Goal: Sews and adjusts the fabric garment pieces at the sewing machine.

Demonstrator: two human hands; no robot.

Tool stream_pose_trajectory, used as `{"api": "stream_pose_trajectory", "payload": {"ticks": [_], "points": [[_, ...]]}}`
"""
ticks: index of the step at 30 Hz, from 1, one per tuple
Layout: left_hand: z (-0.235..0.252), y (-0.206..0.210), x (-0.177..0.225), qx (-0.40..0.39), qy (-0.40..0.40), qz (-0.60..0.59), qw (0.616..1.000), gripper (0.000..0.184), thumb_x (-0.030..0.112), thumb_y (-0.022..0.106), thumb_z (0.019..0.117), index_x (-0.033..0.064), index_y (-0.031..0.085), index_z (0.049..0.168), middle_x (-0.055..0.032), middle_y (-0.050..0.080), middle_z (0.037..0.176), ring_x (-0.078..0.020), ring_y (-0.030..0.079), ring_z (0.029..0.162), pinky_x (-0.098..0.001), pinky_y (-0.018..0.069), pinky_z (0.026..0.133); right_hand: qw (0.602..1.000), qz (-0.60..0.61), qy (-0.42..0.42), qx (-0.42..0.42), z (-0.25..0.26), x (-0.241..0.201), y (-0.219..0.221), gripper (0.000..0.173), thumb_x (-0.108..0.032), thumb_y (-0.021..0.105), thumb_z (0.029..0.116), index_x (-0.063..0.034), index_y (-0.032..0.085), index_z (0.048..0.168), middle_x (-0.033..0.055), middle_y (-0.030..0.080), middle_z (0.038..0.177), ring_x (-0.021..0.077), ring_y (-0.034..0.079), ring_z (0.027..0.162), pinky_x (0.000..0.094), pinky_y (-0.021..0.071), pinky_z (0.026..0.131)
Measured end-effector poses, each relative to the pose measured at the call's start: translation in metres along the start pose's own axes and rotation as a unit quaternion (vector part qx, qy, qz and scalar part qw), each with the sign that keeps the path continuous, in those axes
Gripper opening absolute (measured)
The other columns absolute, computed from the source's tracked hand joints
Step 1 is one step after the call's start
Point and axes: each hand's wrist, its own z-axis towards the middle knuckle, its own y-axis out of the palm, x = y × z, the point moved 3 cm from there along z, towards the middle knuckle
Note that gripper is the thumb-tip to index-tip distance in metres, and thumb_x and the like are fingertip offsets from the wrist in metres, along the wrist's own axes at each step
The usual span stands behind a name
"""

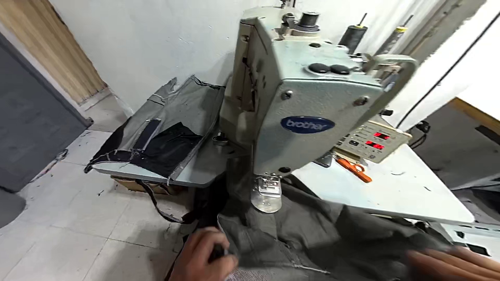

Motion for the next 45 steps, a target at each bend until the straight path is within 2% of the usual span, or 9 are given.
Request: {"api": "stream_pose_trajectory", "payload": {"ticks": [4, 6, 8, 10, 15, 20, 25, 31, 45], "points": [[0.027, -0.012, 0.014, 0.088, -0.013, -0.067, 0.994, 0.019, 0.003, 0.056, 0.0984, -0.0077, 0.071, 0.098, -0.0188, 0.074, 0.090, -0.0197, 0.073, 0.087, -0.0301, 0.0578, 0.084, 0.978, 0.128, -0.109, 0.122, 0.052, 0.009, 0.059, 0.048, -0.028, 0.076, 0.0913, 0.0011, 0.063, 0.128, 0.0269, 0.062, 0.134, 0.0464, 0.058, 0.127, 0.0632, 0.0450, 0.105], [0.038, -0.011, 0.012, 0.123, -0.024, -0.052, 0.991, 0.026, 0.013, 0.051, 0.1041, -0.0058, 0.068, 0.099, -0.0156, 0.071, 0.082, -0.0110, 0.069, 0.078, -0.0231, 0.0553, 0.074, 0.930, 0.276, -0.138, 0.197, 0.068, 0.030, 0.088, 0.031, -0.027, 0.068, 0.0965, 0.0020, 0.073, 0.107, 0.0167, 0.075, 0.105, 0.0274, 0.073, 0.103, 0.0463, 0.0560, 0.095], [0.048, 0.001, -0.007, 0.134, -0.057, -0.072, 0.987, 0.037, 0.030, 0.049, 0.1072, -0.0002, 0.067, 0.096, -0.0083, 0.067, 0.075, -0.0054, 0.064, 0.069, -0.0219, 0.0523, 0.064, 0.867, 0.423, -0.111, 0.237, 0.074, 0.045, 0.094, 0.026, -0.028, 0.062, 0.1008, -0.0043, 0.068, 0.094, 0.0009, 0.068, 0.081, -0.0003, 0.063, 0.076, 0.0191, 0.0520, 0.071], [0.060, 0.016, -0.033, 0.077, -0.126, -0.148, 0.978, 0.038, 0.036, 0.050, 0.1055, 0.0052, 0.068, 0.093, -0.0002, 0.063, 0.074, -0.0016, 0.059, 0.068, -0.0222, 0.0500, 0.064, 0.826, 0.512, -0.021, 0.234, 0.081, 0.053, 0.088, 0.021, -0.035, 0.058, 0.1021, -0.0203, 0.069, 0.091, -0.0179, 0.064, 0.077, -0.0134, 0.057, 0.071, 0.0102, 0.0488, 0.066], [0.121, 0.042, -0.078, -0.012, -0.266, -0.151, 0.952, 0.035, 0.026, 0.050, 0.1074, -0.0015, 0.070, 0.106, -0.0142, 0.070, 0.094, -0.0228, 0.067, 0.095, -0.0470, 0.0525, 0.089, 0.927, 0.226, 0.101, 0.283, 0.145, 0.102, 0.110, 0.048, -0.044, 0.050, 0.1012, -0.0041, 0.066, 0.078, 0.0065, 0.053, 0.056, 0.0235, 0.057, 0.052, 0.0463, 0.0440, 0.050], [0.186, 0.040, -0.071, -0.060, -0.284, -0.038, 0.956, 0.026, 0.008, 0.054, 0.1048, -0.0090, 0.064, 0.121, -0.0288, 0.066, 0.119, -0.0375, 0.063, 0.114, -0.0488, 0.0466, 0.103, 0.896, 0.041, 0.131, 0.422, 0.182, 0.139, 0.106, 0.025, -0.016, 0.060, 0.0906, 0.0013, 0.061, 0.073, 0.0166, 0.054, 0.054, 0.0421, 0.061, 0.051, 0.0551, 0.0421, 0.044], [0.160, 0.050, -0.066, -0.124, -0.276, -0.049, 0.952, 0.033, 0.010, 0.054, 0.1024, -0.0113, 0.061, 0.127, -0.0295, 0.064, 0.124, -0.0365, 0.059, 0.124, -0.0496, 0.0429, 0.108, 0.895, 0.071, 0.092, 0.430, 0.161, 0.129, 0.135, 0.053, -0.043, 0.043, 0.1025, -0.0043, 0.065, 0.073, 0.0098, 0.053, 0.051, 0.0274, 0.060, 0.045, 0.0456, 0.0453, 0.041], [0.153, 0.058, -0.074, 0.006, -0.285, -0.184, 0.941, 0.031, 0.005, 0.054, 0.0995, -0.0079, 0.059, 0.128, -0.0188, 0.066, 0.118, -0.0176, 0.062, 0.114, -0.0348, 0.0480, 0.102, 0.898, 0.076, 0.056, 0.430, 0.170, 0.139, 0.113, 0.053, -0.044, 0.045, 0.1020, -0.0066, 0.061, 0.069, 0.0093, 0.054, 0.054, 0.0248, 0.063, 0.052, 0.0426, 0.0451, 0.044], [0.155, 0.058, -0.080, 0.015, -0.264, -0.147, 0.953, 0.027, 0.008, 0.052, 0.1005, -0.0071, 0.065, 0.119, -0.0185, 0.069, 0.110, -0.0203, 0.064, 0.109, -0.0378, 0.0492, 0.098, 0.894, 0.079, 0.052, 0.437, 0.165, 0.139, 0.098, 0.051, -0.044, 0.046, 0.1013, -0.0080, 0.059, 0.067, 0.0058, 0.051, 0.052, 0.0177, 0.058, 0.050, 0.0349, 0.0405, 0.043]]}}
